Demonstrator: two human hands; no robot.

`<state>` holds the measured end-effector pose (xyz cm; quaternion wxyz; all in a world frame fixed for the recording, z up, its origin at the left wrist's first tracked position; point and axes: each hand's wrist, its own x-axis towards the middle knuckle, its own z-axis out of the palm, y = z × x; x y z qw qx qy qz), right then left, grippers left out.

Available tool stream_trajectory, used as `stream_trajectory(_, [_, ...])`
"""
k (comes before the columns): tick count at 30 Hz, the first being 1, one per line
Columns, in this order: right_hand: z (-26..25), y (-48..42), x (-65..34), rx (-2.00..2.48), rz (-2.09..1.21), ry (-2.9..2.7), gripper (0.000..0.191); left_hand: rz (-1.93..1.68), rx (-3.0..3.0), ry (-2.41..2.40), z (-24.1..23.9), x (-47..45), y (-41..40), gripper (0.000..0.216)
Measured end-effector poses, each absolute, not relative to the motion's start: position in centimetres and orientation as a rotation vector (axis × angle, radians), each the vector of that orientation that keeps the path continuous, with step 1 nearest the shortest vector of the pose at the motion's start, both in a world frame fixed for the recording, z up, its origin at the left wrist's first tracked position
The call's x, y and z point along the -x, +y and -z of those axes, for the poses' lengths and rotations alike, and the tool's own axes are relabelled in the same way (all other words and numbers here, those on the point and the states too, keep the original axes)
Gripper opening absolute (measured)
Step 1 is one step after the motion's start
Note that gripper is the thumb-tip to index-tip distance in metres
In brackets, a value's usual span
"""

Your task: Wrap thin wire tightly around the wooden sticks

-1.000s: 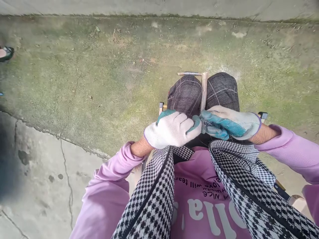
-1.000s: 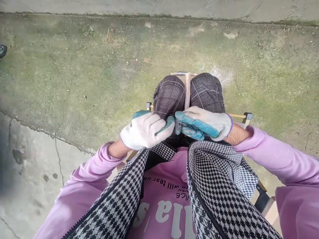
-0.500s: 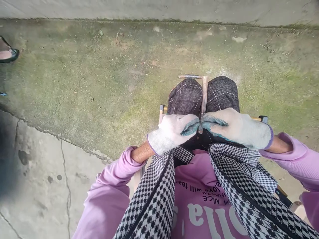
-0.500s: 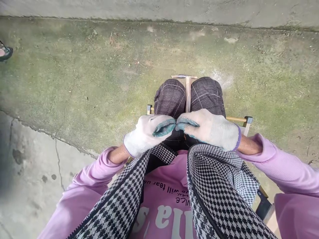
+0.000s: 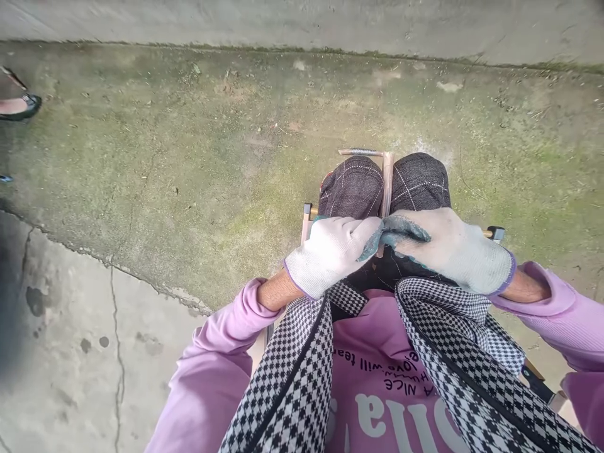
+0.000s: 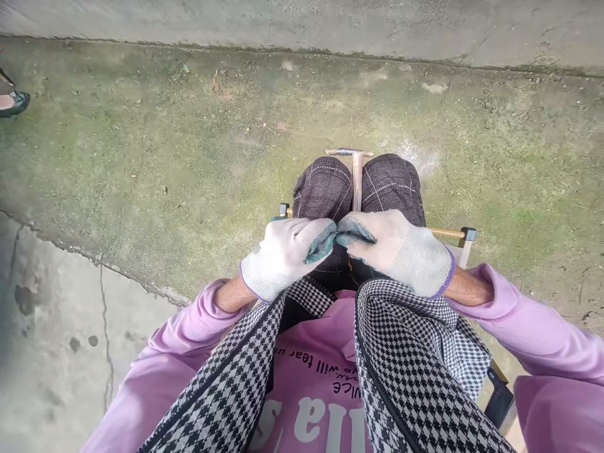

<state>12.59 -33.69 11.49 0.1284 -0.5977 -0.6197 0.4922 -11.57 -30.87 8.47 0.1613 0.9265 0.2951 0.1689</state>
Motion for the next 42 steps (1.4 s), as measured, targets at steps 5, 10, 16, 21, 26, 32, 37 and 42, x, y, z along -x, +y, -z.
stream_trajectory(5, [-11.2, -34.5, -12.8, 1.695, -1.404, -1.699, 0.017, -0.512, -2.474, 0.905, -8.1, 11.6, -31.2, 0.017])
stream_trajectory(10, [-10.8, -34.8, -12.7, 1.576, -1.164, -1.875, 0.016, -0.428, -2.008, 1.086, -9.3, 11.3, -31.1, 0.015])
stream_trajectory(16, [-10.9, -34.5, -13.8, 1.177, -0.483, -2.514, 0.032, -0.303, -1.265, 0.926, -9.4, 10.4, -29.1, 0.008])
stream_trajectory(21, [-11.0, -33.8, -14.1, 1.232, -0.931, -2.13, 0.025, -0.412, -1.379, 0.984, -10.1, 10.9, -29.4, 0.007])
stream_trajectory(26, [-10.6, -33.2, -13.0, 1.423, -1.667, -1.385, 0.04, -0.466, -2.144, 0.968, -10.1, 12.3, -30.9, 0.019])
stream_trajectory(32, [-10.9, -32.7, -12.4, 1.459, -1.858, -1.355, 0.037, -0.45, -2.55, 0.807, -8.8, 12.5, -30.7, 0.028])
stream_trajectory(37, [-11.0, -33.6, -12.7, 1.571, -1.493, -1.751, 0.018, -0.363, -2.431, 0.864, -9.7, 12.0, -30.9, 0.024])
stream_trajectory(42, [-11.6, -33.3, -13.1, 1.219, -0.715, -2.564, 0.026, -0.281, -1.768, 0.982, -11.1, 11.5, -29.7, 0.011])
